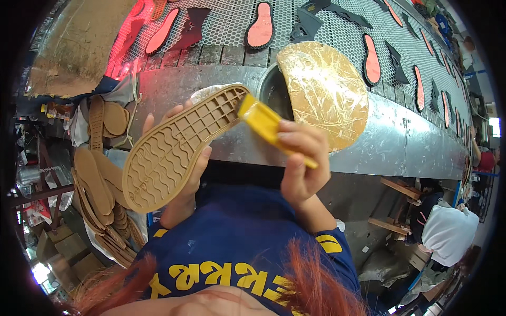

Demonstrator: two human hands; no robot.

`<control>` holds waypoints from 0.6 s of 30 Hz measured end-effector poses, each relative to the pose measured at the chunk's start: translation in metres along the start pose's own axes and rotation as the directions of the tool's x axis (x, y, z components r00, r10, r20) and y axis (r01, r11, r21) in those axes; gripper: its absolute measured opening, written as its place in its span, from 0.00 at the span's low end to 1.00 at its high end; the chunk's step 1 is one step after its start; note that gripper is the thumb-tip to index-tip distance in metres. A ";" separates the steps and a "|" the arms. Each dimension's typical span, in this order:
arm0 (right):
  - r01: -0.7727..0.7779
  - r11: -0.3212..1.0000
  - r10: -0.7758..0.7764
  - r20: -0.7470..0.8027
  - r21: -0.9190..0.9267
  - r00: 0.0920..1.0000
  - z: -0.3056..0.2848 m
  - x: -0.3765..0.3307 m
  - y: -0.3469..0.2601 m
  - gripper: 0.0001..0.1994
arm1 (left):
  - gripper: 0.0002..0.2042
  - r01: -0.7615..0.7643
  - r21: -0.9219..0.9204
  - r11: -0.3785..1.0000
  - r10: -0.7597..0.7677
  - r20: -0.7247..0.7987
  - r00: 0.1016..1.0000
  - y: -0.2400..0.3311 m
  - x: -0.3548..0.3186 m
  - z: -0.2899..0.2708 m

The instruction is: The person repeatedly picks up brown shoe soles from a stack and applies a yellow substance to the textured bottom using a yellow brush. The person works at a metal table in a workshop environment, handling the soles one at a time and placing them back on the table after application.

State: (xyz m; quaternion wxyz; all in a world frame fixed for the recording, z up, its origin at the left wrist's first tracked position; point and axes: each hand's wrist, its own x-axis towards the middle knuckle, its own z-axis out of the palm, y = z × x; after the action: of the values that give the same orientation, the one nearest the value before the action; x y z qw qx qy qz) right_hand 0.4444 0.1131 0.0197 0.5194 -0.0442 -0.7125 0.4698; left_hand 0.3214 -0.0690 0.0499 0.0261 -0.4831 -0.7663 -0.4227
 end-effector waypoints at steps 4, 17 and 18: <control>0.101 0.992 -0.086 0.178 -0.075 0.980 0.012 0.002 -0.013 0.19 | 0.36 0.131 0.227 0.965 -0.164 0.130 0.978 0.011 -0.001 -0.005; 0.268 0.957 -0.216 0.347 -0.110 0.913 0.034 -0.003 -0.033 0.17 | 0.25 0.188 -0.951 0.247 -0.203 0.139 0.969 -0.023 -0.013 0.017; 0.296 0.952 -0.247 0.374 -0.080 0.894 0.036 -0.003 -0.036 0.17 | 0.24 0.149 -0.988 -0.047 -0.203 0.155 0.967 -0.027 -0.011 0.016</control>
State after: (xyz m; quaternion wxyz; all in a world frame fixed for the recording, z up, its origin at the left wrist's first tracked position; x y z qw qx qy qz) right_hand 0.4324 0.0693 0.0427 0.4364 0.1077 -0.8246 0.3436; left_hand 0.3128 -0.0708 0.0176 -0.3652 -0.2464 -0.2889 -0.8500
